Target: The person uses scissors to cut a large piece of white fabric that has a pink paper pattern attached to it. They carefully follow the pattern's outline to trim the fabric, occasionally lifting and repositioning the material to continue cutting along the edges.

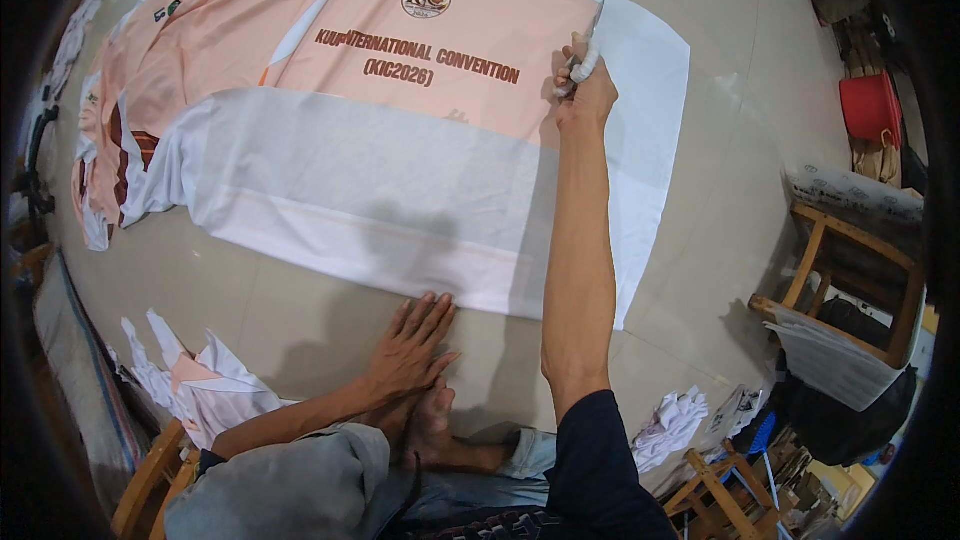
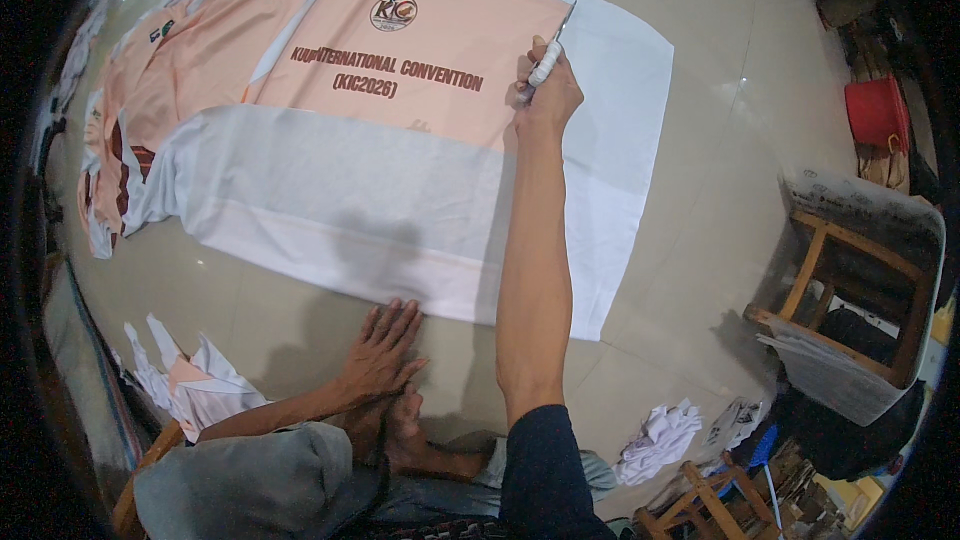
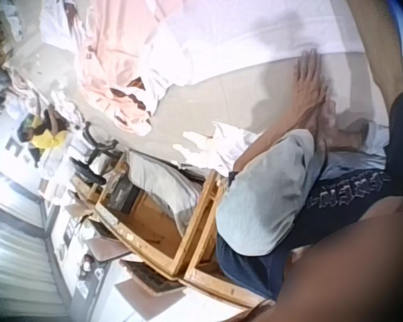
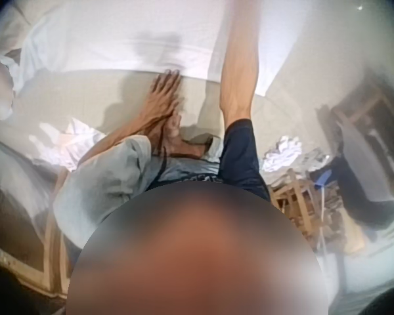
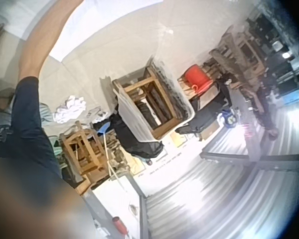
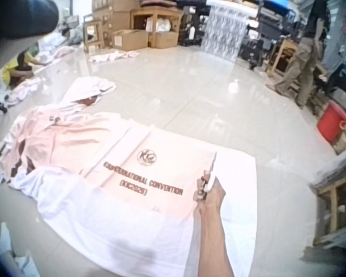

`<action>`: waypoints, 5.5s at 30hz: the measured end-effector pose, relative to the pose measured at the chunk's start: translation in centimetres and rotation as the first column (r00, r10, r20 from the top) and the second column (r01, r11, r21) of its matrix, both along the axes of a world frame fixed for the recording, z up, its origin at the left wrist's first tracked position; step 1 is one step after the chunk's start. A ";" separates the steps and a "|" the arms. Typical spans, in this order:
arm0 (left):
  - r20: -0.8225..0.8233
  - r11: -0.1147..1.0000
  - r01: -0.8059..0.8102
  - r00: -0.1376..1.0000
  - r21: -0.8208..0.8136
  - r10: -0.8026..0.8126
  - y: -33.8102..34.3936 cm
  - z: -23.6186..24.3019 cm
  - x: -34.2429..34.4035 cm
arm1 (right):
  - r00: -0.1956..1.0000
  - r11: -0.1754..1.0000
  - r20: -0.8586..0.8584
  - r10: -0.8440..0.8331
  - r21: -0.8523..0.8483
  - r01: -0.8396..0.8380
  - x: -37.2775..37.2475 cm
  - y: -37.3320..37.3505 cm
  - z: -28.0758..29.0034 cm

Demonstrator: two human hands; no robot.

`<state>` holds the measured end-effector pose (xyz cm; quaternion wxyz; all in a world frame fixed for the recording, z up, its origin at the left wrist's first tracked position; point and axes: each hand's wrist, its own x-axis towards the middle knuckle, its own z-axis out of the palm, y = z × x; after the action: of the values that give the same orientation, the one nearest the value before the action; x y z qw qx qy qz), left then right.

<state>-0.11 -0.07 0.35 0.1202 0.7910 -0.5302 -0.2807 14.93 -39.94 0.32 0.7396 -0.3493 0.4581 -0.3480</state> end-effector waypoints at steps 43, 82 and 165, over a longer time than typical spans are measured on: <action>0.104 0.964 0.037 0.995 -0.262 -0.010 0.7 -1.7 -0.2 | 0.090 0.958 -0.969 -0.230 -0.241 -0.156 -59.1 21.4 12.3; 0.284 0.822 -0.319 0.828 -0.472 0.484 5.1 0.2 22.2 | 0.665 0.269 -0.743 -0.083 -0.659 -0.703 -33.5 2.0 -0.8; 0.509 0.957 -0.086 0.832 -0.276 0.221 -7.6 -3.5 35.5 | 0.687 0.421 -0.695 -0.210 -0.699 -0.578 -28.9 -6.0 -1.1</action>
<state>35.40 -7.72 -3.16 0.0854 0.8572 -0.5070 0.0283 -13.99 -45.95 -0.73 0.2450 -0.8380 0.3986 -0.2809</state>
